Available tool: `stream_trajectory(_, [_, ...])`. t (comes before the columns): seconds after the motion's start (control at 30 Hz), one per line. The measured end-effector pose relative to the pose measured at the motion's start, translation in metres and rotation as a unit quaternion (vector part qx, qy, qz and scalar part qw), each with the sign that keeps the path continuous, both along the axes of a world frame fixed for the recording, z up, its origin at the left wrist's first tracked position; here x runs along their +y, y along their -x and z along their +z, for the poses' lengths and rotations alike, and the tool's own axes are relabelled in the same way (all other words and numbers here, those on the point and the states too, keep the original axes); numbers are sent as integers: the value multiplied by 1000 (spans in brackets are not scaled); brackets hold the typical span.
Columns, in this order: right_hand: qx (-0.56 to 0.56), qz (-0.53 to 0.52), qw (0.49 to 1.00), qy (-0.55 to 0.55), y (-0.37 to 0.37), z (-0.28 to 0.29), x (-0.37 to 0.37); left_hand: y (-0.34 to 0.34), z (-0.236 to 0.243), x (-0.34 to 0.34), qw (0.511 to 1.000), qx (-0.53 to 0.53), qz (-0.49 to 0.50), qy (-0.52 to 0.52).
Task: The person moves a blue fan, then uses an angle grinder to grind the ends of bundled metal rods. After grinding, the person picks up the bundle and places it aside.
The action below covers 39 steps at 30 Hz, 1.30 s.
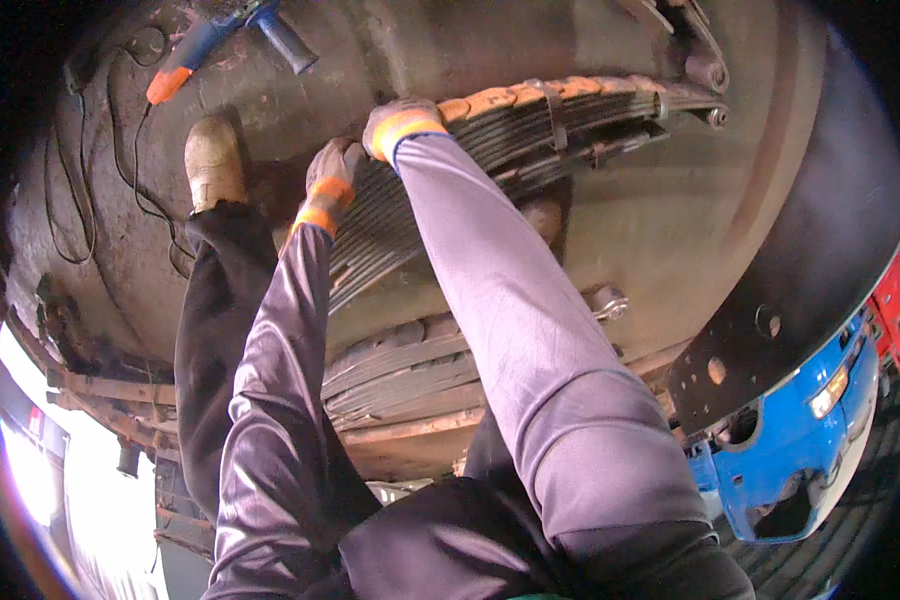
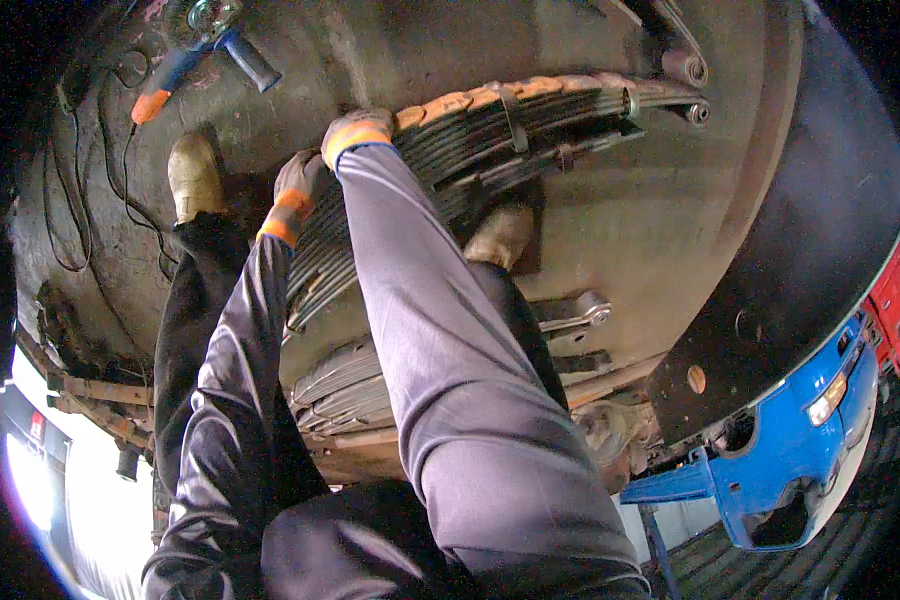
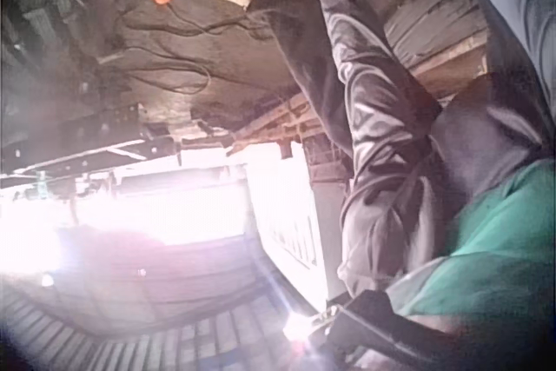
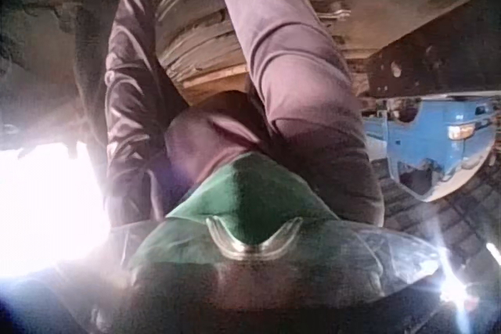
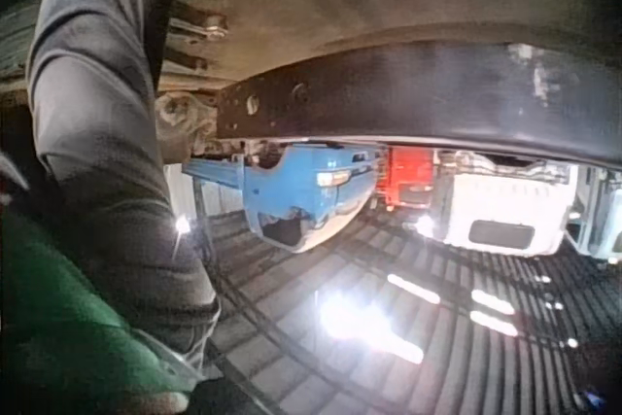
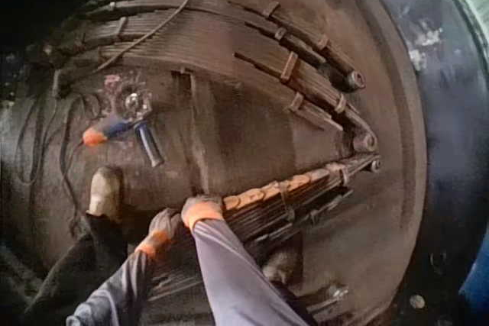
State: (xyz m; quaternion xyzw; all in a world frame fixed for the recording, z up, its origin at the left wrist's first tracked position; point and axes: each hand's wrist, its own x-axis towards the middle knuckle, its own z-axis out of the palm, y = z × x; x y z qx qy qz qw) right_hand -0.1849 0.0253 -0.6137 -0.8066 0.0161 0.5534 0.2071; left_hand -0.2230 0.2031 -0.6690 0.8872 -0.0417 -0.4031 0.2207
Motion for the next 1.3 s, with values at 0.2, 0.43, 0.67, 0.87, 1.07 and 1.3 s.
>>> stream_trajectory(0.2, [-24,-90,995,24,16,24,-2,11,28,-3,998,-50,-40,23])
stream_trajectory(0.43, [-109,-53,991,56,40,74,-1,8,99,-12,997,-19,-56,56])
stream_trajectory(0.67, [-152,-15,987,39,63,92,-2,27,66,-1,809,468,312,168])
stream_trajectory(0.87, [-239,-72,968,5,73,103,0,42,31,36,881,402,32,247])
stream_trajectory(1.07, [-332,-125,935,-31,76,117,2,25,121,21,970,198,-133,-51])
stream_trajectory(1.3, [-437,-168,883,-47,77,130,3,12,180,-10,974,175,-27,-139])
